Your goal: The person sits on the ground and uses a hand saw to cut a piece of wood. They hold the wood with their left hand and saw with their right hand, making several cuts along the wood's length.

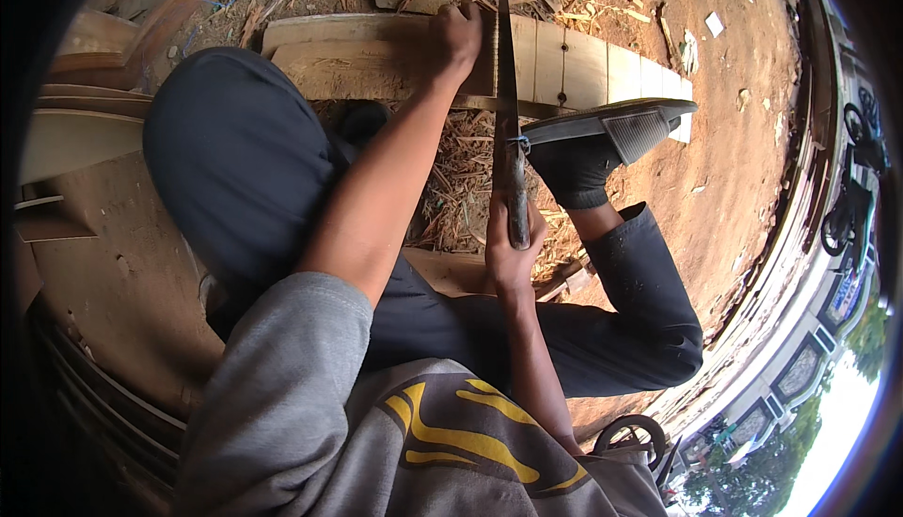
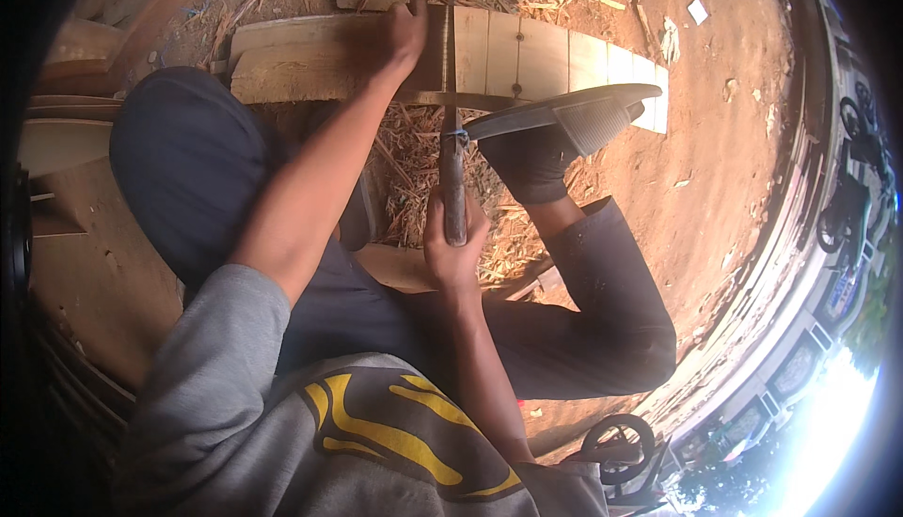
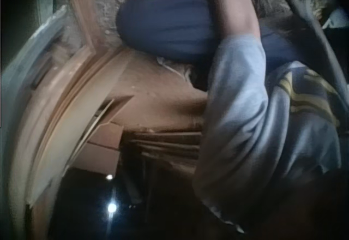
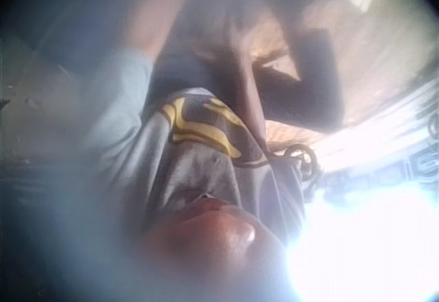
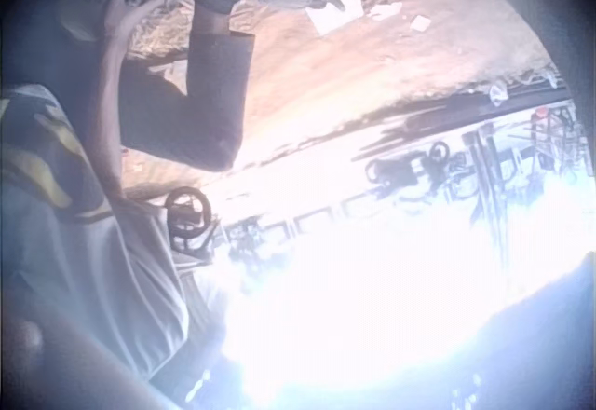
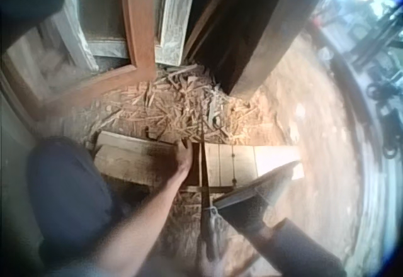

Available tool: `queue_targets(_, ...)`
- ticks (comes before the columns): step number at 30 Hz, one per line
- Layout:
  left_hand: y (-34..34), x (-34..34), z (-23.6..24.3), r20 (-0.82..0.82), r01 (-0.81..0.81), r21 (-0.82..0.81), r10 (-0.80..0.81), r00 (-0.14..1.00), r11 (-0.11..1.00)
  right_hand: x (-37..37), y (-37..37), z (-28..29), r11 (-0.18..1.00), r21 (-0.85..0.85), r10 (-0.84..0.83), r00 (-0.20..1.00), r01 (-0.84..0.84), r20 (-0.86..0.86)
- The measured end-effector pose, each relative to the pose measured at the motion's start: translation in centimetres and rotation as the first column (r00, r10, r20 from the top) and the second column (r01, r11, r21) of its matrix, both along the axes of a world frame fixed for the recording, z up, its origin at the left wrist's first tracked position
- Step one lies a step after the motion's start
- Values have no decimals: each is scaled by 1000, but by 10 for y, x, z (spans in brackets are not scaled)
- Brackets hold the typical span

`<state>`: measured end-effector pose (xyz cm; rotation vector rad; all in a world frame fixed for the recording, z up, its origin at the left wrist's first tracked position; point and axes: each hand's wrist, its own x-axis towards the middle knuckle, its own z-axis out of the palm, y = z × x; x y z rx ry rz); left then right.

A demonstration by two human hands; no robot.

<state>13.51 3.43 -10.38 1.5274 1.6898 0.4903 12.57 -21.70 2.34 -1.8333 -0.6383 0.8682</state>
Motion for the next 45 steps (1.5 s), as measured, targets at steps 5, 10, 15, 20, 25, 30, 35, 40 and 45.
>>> queue_targets(5,8,-4,-26,-1,-48,87,48,999,995,21,56,-7,1000,25,-4,990,7,-140)
queue_targets(10,0,3,2,20,-68,88,66,998,994,0,-8,0,999,-42,6,1000,-7,-25)
queue_targets(15,10,1,-38,-43,-104,189,114,993,976,12,52,-1,1000,-9,12,999,-13,-43)
queue_targets(20,10,-5,-20,2,-77,114,77,997,991,5,27,5,999,-22,22,993,-25,-115)
queue_targets(25,0,-2,2,33,-40,75,38,999,996,2,6,1,999,-26,23,1000,-23,5)
queue_targets(30,6,-2,-27,6,-134,179,135,991,975,14,60,0,998,32,60,998,-59,-21)
queue_targets(35,5,4,-13,29,-108,131,105,994,985,-2,-17,5,997,-44,69,997,-67,47)
queue_targets(40,2,-6,-14,-12,-84,167,88,996,982,21,61,-4,1000,14,-2,990,4,-144)
queue_targets(45,-2,1,1,21,-118,108,117,993,987,4,6,-4,1000,0,-26,1000,26,-16)
